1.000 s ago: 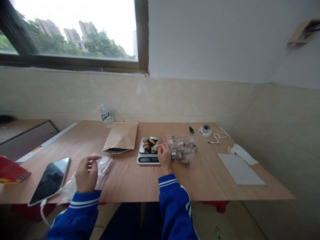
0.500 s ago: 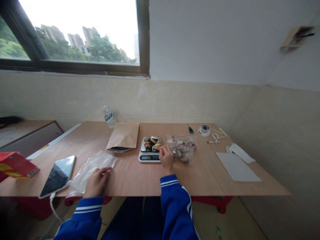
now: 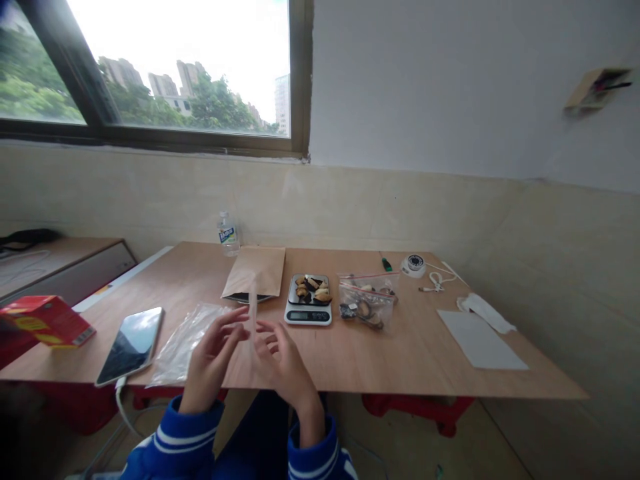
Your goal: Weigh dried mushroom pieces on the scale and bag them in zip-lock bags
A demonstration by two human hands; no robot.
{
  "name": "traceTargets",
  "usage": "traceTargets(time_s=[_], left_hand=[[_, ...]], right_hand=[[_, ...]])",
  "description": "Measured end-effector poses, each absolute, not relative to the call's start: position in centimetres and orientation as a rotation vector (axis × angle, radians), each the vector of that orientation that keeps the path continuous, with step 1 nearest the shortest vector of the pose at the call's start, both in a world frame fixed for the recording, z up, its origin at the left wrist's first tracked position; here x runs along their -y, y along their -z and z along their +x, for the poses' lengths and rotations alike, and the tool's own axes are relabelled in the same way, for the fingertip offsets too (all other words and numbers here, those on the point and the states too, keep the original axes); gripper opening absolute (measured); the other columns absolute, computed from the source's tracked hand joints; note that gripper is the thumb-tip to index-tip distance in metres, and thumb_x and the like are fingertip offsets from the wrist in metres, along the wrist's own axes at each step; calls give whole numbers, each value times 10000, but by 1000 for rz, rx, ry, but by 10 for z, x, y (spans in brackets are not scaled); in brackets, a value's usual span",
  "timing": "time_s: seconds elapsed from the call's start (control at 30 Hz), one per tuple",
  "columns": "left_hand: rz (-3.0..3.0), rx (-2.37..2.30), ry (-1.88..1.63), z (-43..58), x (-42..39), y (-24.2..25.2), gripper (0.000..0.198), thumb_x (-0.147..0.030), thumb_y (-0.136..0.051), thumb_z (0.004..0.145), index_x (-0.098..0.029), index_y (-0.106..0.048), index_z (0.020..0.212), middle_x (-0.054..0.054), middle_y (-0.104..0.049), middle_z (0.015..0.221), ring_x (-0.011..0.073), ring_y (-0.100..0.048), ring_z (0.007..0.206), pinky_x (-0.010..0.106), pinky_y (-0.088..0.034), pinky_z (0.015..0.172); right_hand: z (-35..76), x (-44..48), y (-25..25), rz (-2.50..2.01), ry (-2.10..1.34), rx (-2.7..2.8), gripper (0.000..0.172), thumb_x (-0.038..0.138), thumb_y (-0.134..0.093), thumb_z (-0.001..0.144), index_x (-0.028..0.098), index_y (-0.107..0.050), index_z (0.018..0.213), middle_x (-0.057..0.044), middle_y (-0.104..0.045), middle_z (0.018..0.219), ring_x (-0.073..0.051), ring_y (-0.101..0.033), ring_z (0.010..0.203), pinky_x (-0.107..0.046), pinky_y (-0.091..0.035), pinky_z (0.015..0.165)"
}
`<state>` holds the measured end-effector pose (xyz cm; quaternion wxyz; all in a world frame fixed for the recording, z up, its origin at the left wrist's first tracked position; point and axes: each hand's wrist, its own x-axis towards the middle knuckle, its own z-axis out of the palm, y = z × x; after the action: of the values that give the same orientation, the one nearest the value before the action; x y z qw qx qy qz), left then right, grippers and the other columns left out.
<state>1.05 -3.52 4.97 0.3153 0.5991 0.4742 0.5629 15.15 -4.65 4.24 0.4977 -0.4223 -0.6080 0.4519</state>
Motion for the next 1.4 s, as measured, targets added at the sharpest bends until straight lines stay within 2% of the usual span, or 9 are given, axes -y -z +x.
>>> traceTargets(time_s=[0.1,0.17,0.43,0.73,0.93,1.07,1.17,1.3,1.4], left_hand=[[1673,-1104,-1387,29,41,-45,318,-349,-471,860,-223,-581,1131,90,-591,1162,204,-584,1040,316,-518,850],[1708,-1062,-1362,37,42,-40,314,-327,-444,877,-236,-576,1147,92,-561,1193,203,-567,1065,308,-520,850],[1768,-1130,-1365,39,39,-35,291,-314,-468,867,-239,-567,1131,72,-516,1137,91,-588,672,278,-549,658],[1848,-1123,-1256,36,29,-25,350,-356,-547,820,-213,-545,1140,41,-628,930,118,-564,663,281,-504,650],[1640,-1406,-1486,22,25,-24,324,-412,-490,833,-201,-581,1060,40,-609,881,149,-558,736,289,-476,701],[1655,-1381,-1442,19,26,-28,320,-429,-472,840,-211,-618,1024,48,-610,914,166,-562,799,292,-474,724],[1680,-1356,-1363,24,29,-28,325,-435,-472,844,-221,-639,1023,52,-609,938,166,-570,817,280,-479,711],[1661,-1384,-1380,24,29,-27,336,-459,-520,814,-220,-666,999,41,-611,881,148,-578,749,255,-488,642],[1629,-1425,-1454,16,26,-28,347,-478,-538,796,-220,-678,983,47,-619,900,154,-591,765,263,-503,646]], right_hand=[[143,48,-38,-994,-1056,1363,315,397,-460,891,221,-580,1123,-61,-646,1064,-191,-614,944,-302,-489,815],[145,45,-34,-1001,-1027,1293,309,407,-460,886,207,-618,1062,-68,-668,1011,-213,-622,941,-315,-498,808],[161,38,-27,-993,-1097,1126,272,415,-611,782,185,-664,917,-52,-696,876,-183,-641,722,-305,-514,682],[167,35,-21,-1107,-1007,1098,282,426,-685,709,166,-585,669,-5,-632,643,-142,-587,619,-249,-456,601],[186,32,-16,-1160,-902,840,336,492,-664,707,174,-556,690,-2,-609,607,-118,-531,511,-239,-429,515],[203,31,-12,-1200,-792,797,341,494,-679,689,185,-535,664,26,-547,552,-122,-522,508,-239,-427,516],[207,30,-8,-1213,-771,796,343,527,-614,737,191,-546,733,15,-583,594,-139,-553,535,-253,-445,539],[216,27,6,-1299,-741,765,532,600,-303,858,168,-613,884,-92,-683,863,-192,-628,716,-308,-480,643],[227,22,22,-1401,-575,821,467,545,-359,852,170,-623,943,-119,-675,988,-223,-632,847,-350,-481,758]])
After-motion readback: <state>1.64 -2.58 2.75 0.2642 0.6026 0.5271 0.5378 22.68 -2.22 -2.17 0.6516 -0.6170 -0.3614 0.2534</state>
